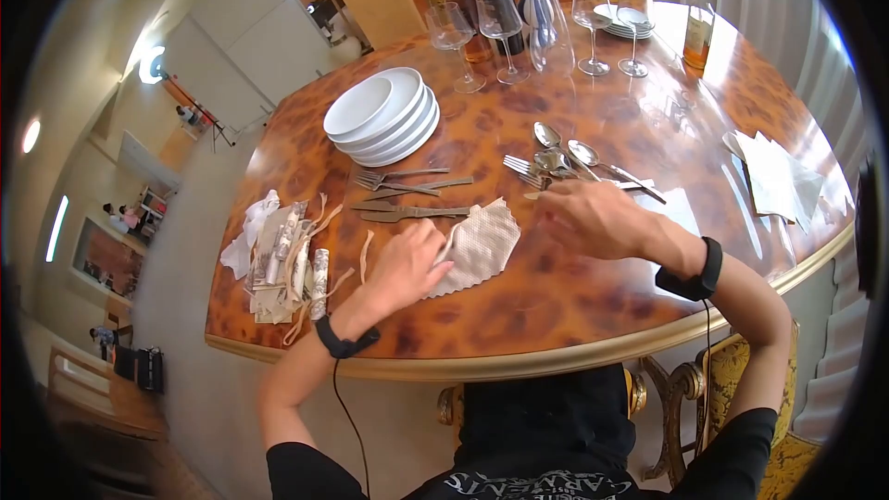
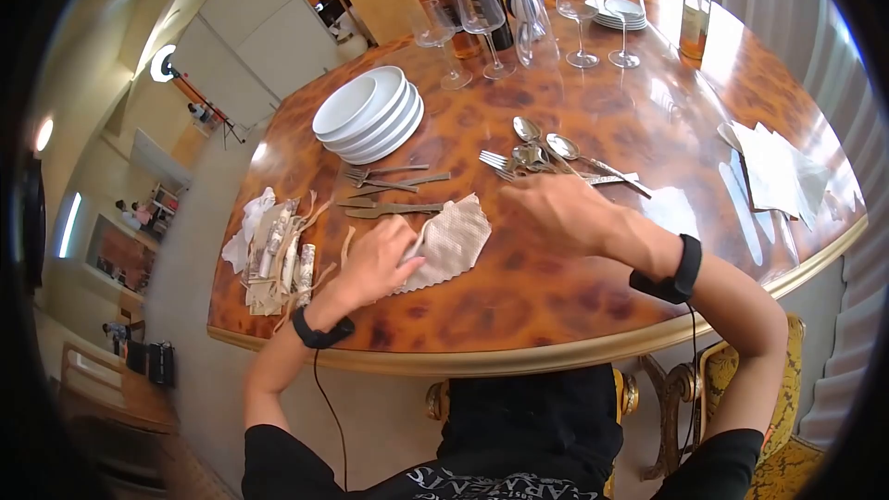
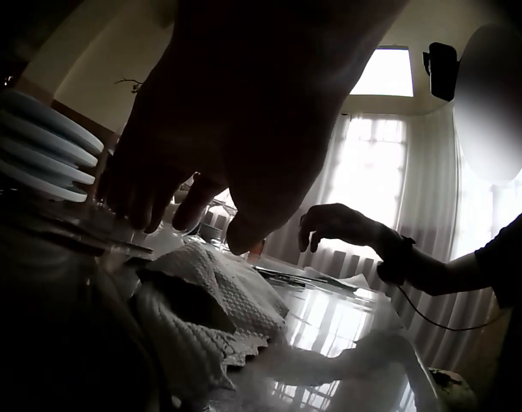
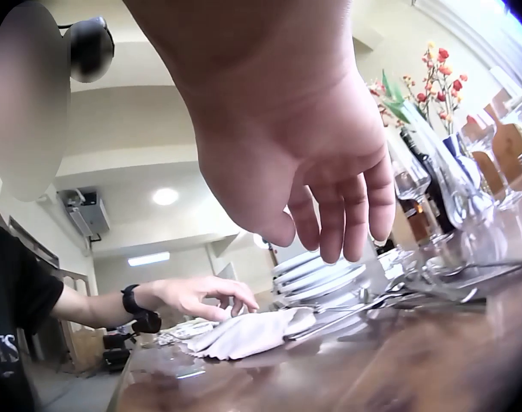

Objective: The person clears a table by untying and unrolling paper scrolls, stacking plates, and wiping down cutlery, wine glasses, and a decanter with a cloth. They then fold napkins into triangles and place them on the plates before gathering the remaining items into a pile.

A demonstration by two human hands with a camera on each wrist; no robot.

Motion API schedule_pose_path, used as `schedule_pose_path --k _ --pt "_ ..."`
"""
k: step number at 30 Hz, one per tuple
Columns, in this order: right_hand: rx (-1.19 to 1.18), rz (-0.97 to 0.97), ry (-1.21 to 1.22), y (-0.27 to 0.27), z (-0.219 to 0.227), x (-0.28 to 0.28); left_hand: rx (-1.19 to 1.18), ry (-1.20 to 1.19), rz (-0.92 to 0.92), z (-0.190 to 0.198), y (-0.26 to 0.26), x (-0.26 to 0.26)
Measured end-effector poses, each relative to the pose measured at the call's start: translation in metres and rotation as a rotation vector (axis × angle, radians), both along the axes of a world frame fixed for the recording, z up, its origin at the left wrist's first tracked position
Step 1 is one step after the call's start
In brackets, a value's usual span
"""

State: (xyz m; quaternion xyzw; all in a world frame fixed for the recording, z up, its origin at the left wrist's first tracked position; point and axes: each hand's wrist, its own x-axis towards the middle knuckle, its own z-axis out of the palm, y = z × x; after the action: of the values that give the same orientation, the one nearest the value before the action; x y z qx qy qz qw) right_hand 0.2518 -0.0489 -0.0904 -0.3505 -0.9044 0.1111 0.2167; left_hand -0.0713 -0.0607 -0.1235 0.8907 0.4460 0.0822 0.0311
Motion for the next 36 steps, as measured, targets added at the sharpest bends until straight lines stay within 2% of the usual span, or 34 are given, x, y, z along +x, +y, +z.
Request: schedule_pose_path --k 1,3,5,7,9,10,11,13,15,17,19,20,21,23,24,25,26,28,29,32,34,36 --pt "-0.064 0.051 -0.045 -0.001 -0.002 -0.016 -0.002 0.016 -0.005 -0.009 -0.001 -0.004" --pt "-0.12 0.104 -0.091 -0.001 -0.009 -0.039 0.059 -0.011 -0.003 0.001 -0.003 -0.007" --pt "-0.051 0.162 0.011 -0.003 -0.01 -0.055 0.058 -0.376 0.08 0.02 0.003 -0.015" --pt "-0.134 0.139 -0.013 -0.004 -0.006 -0.063 -0.074 -0.637 0.151 0.044 0.0 -0.02" --pt "-0.165 0.112 0.401 -0.006 -0.008 -0.073 -0.183 -0.797 0.129 0.06 -0.003 -0.018" --pt "-0.409 0.114 0.472 -0.012 0.002 -0.075 -0.213 -0.897 0.107 0.06 -0.004 -0.012" --pt "-0.413 0.126 0.472 -0.013 0.004 -0.079 -0.277 -0.93 0.113 0.063 -0.009 -0.005" --pt "-0.588 0.142 0.63 -0.016 0.005 -0.086 -0.402 -1.049 -0.036 0.067 -0.022 0.022" --pt "-0.538 0.147 0.72 -0.019 0.006 -0.089 -0.399 -1.084 -0.094 0.063 -0.029 0.037" --pt "-0.346 0.19 0.568 -0.019 0.02 -0.073 -0.431 -1.157 -0.078 0.064 -0.028 0.037" --pt "-0.226 0.113 0.596 -0.021 0.031 -0.048 -0.004 -0.99 -0.178 0.067 -0.023 0.02" --pt "-0.22 0.053 0.612 -0.024 0.039 -0.032 0.093 -0.753 -0.05 0.069 -0.026 0.009" --pt "-0.2 0.004 0.655 -0.023 0.039 -0.015 0.086 -0.759 -0.047 0.065 -0.03 0.0" --pt "-0.267 -0.113 0.629 -0.032 0.053 0.018 0.227 -0.049 0.066 0.043 -0.043 -0.015" --pt "-0.218 -0.147 0.664 -0.038 0.058 0.03 0.216 -0.015 0.082 0.026 -0.049 -0.023" --pt "-0.303 -0.21 0.684 -0.045 0.065 0.042 0.206 0.021 0.096 0.008 -0.055 -0.033" --pt "-0.129 -0.188 0.61 -0.044 0.063 0.057 0.182 0.07 0.115 -0.005 -0.058 -0.042" --pt "-0.081 -0.281 0.674 -0.048 0.059 0.078 0.232 0.118 0.088 -0.01 -0.057 -0.065" --pt "0.022 -0.322 0.649 -0.046 0.059 0.089 0.294 0.163 0.064 -0.005 -0.055 -0.073" --pt "-0.219 -0.462 0.92 -0.05 0.064 0.105 0.347 0.117 0.242 0.043 -0.052 -0.098" --pt "-0.208 -0.467 0.993 -0.043 0.058 0.105 0.317 0.174 0.326 0.07 -0.047 -0.134" --pt "-0.242 -0.442 1.05 -0.034 0.051 0.098 0.28 0.25 0.363 0.087 -0.049 -0.141"
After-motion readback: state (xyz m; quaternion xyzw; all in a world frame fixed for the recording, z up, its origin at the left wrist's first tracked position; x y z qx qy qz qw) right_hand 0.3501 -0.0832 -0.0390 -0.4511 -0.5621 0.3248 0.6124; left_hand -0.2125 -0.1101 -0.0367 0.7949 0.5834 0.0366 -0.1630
